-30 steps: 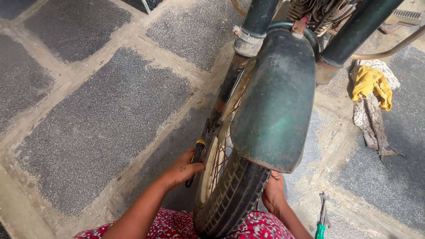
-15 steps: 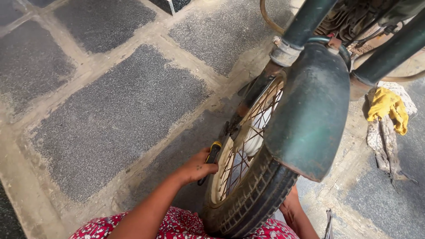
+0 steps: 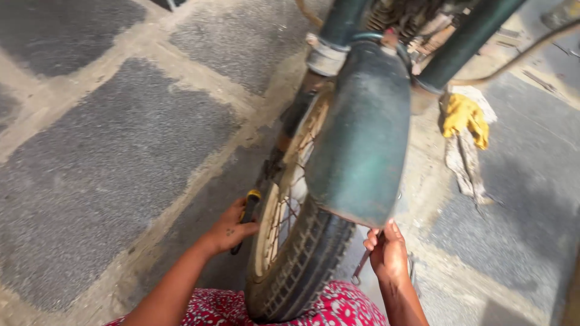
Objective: The person sits on the floor beside a motorcycle and works on the front wheel and brake area. They use a spanner, pliers and a screwdriver to loosen and tighten fasteners near the front axle and brake assembly, holding the wheel steady with the other hand while turning the tools.
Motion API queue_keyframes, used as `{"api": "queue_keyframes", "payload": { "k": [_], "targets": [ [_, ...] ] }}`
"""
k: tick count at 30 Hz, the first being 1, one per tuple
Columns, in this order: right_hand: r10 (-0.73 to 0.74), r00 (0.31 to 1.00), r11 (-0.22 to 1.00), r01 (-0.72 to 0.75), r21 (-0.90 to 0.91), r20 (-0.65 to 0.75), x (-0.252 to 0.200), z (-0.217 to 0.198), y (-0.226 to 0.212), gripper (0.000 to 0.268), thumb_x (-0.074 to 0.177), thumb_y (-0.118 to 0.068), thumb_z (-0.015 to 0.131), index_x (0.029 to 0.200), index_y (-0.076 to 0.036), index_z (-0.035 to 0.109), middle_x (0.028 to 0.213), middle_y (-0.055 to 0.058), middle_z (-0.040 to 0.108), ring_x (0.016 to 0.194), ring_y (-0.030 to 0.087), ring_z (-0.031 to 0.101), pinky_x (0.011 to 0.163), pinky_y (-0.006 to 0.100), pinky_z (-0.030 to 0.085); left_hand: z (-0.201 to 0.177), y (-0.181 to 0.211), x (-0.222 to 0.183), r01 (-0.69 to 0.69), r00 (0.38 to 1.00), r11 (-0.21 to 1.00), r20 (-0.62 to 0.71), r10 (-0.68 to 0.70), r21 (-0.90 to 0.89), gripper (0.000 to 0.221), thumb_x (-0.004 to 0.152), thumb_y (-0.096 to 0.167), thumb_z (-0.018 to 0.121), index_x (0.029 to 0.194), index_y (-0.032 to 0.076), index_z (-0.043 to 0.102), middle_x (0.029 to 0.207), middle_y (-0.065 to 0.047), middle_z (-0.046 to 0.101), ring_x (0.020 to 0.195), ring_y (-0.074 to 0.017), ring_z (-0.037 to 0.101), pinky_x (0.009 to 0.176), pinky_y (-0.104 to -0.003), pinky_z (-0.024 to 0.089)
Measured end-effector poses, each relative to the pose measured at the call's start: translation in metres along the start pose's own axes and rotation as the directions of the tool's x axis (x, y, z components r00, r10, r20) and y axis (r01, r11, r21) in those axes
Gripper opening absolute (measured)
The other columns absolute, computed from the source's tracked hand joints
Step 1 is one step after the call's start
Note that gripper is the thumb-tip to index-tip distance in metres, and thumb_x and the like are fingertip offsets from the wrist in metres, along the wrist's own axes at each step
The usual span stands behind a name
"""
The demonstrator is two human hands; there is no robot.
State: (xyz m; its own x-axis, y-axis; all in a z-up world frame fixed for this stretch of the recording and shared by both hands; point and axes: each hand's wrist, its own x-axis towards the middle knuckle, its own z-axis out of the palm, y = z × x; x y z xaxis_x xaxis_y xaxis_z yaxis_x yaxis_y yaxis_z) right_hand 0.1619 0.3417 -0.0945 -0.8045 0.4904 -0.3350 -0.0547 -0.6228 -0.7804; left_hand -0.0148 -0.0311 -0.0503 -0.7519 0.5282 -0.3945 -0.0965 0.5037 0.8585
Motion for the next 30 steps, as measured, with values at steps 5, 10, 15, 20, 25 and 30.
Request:
{"api": "queue_keyframes", "payload": {
  "k": [5,10,15,20,25,30],
  "targets": [
    [0.003,0.982,0.98,0.035,0.198,-0.188,-0.014,0.035,-0.06,0.033,0.109,-0.036,0.04,0.134,-0.021,0.056,0.078,-0.003,0.049,0.064,0.011,0.042,0.059,0.028,0.038,0.005,0.024,-0.007,0.138,0.99,0.99,0.032,-0.139,0.011,0.063,0.076,0.025,0.071,0.134,0.008,0.052,0.089,-0.007,0.068,0.087,-0.0221,0.067,0.084,-0.039,0.052],
    [-0.102,0.964,0.898,0.196,0.394,-0.247,0.017,0.001,-0.079,0.035,0.114,-0.041,0.038,0.141,-0.026,0.054,0.078,-0.004,0.047,0.066,0.011,0.042,0.062,0.028,0.039,0.007,0.038,-0.011,0.152,0.988,0.988,0.026,-0.152,0.002,0.067,0.075,0.024,0.07,0.138,0.013,0.048,0.088,-0.004,0.069,0.088,-0.0197,0.067,0.088,-0.039,0.051],
    [-0.129,0.958,0.847,0.241,0.474,-0.256,0.023,-0.003,-0.09,0.036,0.114,-0.041,0.037,0.141,-0.028,0.056,0.08,-0.003,0.049,0.067,0.012,0.043,0.064,0.029,0.04,0.008,0.039,-0.01,0.142,0.99,0.99,0.029,-0.142,-0.019,0.068,0.075,0.023,0.069,0.139,0.014,0.049,0.087,-0.003,0.068,0.088,-0.0205,0.066,0.088,-0.04,0.051],
    [-0.114,0.97,0.808,0.216,0.547,-0.214,0.032,-0.007,-0.075,0.034,0.116,-0.041,0.037,0.135,-0.024,0.059,0.079,-0.002,0.047,0.066,0.012,0.042,0.062,0.028,0.039,0.005,0.038,-0.01,0.155,0.987,0.988,0.032,-0.156,0.015,0.054,0.076,0.024,0.069,0.126,0.011,0.054,0.087,-0.004,0.069,0.089,-0.0217,0.068,0.089,-0.041,0.052],
    [-0.213,0.96,0.938,0.253,0.238,-0.181,0.026,0.017,-0.07,0.024,0.113,-0.032,0.045,0.126,-0.017,0.059,0.085,0.003,0.055,0.07,0.016,0.049,0.066,0.033,0.044,0.004,0.017,-0.003,0.109,0.993,0.993,0.033,-0.111,0.046,0.039,0.078,0.026,0.071,0.111,0.006,0.061,0.097,-0.003,0.064,0.093,-0.0223,0.067,0.089,-0.042,0.052],
    [-0.434,0.895,0.595,0.374,-0.711,0.107,-0.011,0.048,-0.083,0.016,0.113,-0.016,0.058,0.115,-0.011,0.073,0.102,0.008,0.069,0.096,0.019,0.06,0.091,0.035,0.049,0.004,0.029,-0.007,0.152,0.988,0.988,0.032,-0.153,0.035,0.046,0.076,0.026,0.07,0.117,0.009,0.057,0.089,-0.006,0.069,0.09,-0.0226,0.068,0.089,-0.041,0.052]
  ]
}}
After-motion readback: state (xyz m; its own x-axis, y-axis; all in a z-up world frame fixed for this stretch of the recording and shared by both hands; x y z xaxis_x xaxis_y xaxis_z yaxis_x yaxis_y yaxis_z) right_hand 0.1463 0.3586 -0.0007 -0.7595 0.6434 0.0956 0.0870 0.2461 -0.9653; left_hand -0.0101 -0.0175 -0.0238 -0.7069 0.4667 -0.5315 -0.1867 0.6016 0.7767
